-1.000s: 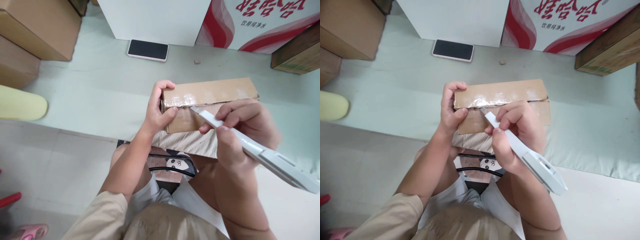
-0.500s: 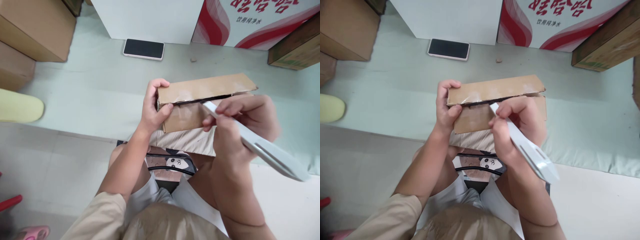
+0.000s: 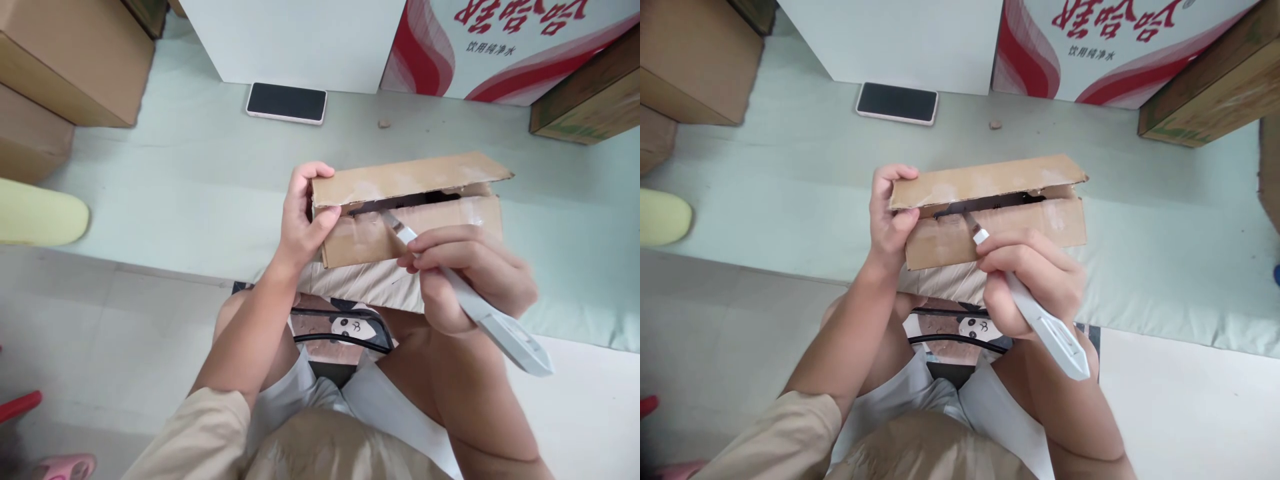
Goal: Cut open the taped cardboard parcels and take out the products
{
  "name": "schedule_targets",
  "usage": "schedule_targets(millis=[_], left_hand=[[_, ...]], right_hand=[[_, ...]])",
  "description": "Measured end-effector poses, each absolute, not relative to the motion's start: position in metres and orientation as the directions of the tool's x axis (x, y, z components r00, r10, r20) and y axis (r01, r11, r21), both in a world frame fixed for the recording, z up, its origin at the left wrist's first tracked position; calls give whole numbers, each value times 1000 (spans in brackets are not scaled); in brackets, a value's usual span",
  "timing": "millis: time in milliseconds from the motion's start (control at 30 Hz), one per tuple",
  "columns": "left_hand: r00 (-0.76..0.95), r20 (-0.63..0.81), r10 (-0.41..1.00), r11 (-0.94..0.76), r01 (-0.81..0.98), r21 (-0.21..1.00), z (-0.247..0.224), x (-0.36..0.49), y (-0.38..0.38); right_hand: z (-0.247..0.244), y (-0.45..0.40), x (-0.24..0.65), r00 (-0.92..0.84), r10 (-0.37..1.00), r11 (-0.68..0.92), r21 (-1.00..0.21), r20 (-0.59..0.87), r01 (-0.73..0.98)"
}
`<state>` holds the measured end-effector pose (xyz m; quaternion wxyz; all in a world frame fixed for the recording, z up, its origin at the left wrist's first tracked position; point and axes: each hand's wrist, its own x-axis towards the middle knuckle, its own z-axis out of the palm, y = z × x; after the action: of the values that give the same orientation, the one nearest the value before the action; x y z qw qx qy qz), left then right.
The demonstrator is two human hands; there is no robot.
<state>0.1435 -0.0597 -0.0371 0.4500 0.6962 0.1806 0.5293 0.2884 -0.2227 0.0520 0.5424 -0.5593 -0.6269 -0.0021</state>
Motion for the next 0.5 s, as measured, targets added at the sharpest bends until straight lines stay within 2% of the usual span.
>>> schedule_targets(millis=[67,133,200,233,300,333,400,500], left_hand=[[378,543,750,-520,-170,837,-36,143,-62],[378,511,772,-508,-116,853,-34,142,-64],[353,502,789,-511,-74,856,-33,141,-65],[331,506,797,-519,-55,853,-32,141,-65],[281,517,808,-533,-22,846,-31,139,-65],[262,517,815,-534,-9,846,-30,138,-66],[243,507,827,-521,-3,853,-29,137,-67],[213,482,850,-488,-27,873,-26,136,-69]], right_hand=[[53,-227,289,199,707,357,-586,678,728],[53,-228,290,219,649,373,-556,728,743],[50,-226,297,351,450,376,-530,821,760],[46,-225,306,430,294,367,-516,854,774],[34,-222,332,531,40,300,-518,846,801],[25,-222,349,547,-14,240,-528,837,815],[1,-224,384,574,118,36,-582,810,813],[-37,-232,426,626,459,-257,-580,631,773]])
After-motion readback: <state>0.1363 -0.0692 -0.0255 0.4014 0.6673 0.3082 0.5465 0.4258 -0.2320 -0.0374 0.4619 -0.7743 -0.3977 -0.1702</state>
